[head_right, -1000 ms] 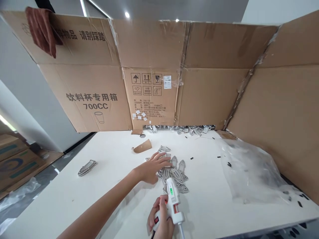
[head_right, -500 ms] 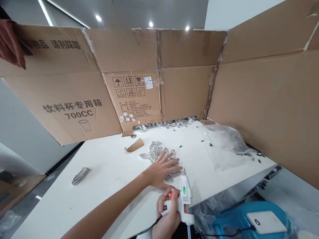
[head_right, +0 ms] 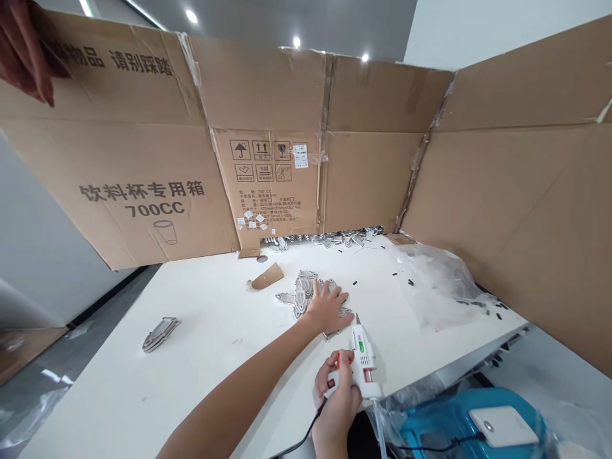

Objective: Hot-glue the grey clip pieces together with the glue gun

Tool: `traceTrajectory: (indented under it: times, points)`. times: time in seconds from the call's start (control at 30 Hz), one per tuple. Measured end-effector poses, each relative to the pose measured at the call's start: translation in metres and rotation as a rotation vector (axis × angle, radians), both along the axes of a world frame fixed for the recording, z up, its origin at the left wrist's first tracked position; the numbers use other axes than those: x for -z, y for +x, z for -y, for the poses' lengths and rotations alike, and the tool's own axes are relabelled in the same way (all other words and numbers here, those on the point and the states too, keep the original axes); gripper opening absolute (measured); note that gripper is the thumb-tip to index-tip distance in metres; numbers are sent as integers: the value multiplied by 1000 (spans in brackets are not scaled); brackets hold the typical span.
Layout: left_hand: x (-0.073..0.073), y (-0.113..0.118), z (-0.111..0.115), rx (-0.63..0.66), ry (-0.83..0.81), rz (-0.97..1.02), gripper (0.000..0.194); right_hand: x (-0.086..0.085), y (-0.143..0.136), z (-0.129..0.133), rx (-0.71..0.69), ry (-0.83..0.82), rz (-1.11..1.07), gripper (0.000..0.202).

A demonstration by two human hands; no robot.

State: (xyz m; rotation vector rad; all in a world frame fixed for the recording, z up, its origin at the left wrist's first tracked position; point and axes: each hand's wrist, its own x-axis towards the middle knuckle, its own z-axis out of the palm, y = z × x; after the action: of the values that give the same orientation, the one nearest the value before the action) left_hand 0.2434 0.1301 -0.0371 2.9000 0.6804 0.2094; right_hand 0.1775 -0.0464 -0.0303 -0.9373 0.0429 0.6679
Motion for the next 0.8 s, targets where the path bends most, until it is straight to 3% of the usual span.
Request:
traceTrajectory:
  times: [0.2, 0.37, 0.6, 0.7, 0.8]
  points:
    - [-2, -22, -12, -123, -69, -2, 75, -5, -4, -4, 11, 8, 20, 39]
    - [-6, -58, -28, -160, -55, 2, 72, 1, -9, -9, 93, 28, 79, 38]
    - [-13, -105, -45, -218, 2, -4, 67, 0, -11, -13, 75, 33, 166, 40]
    - [-17, -108, -51, -248, 8, 71, 77, -1, -12, -15, 42, 34, 201, 40]
    - [-29, -98, -70, -345, 32, 163, 63, 8, -14, -18, 13, 49, 222, 44]
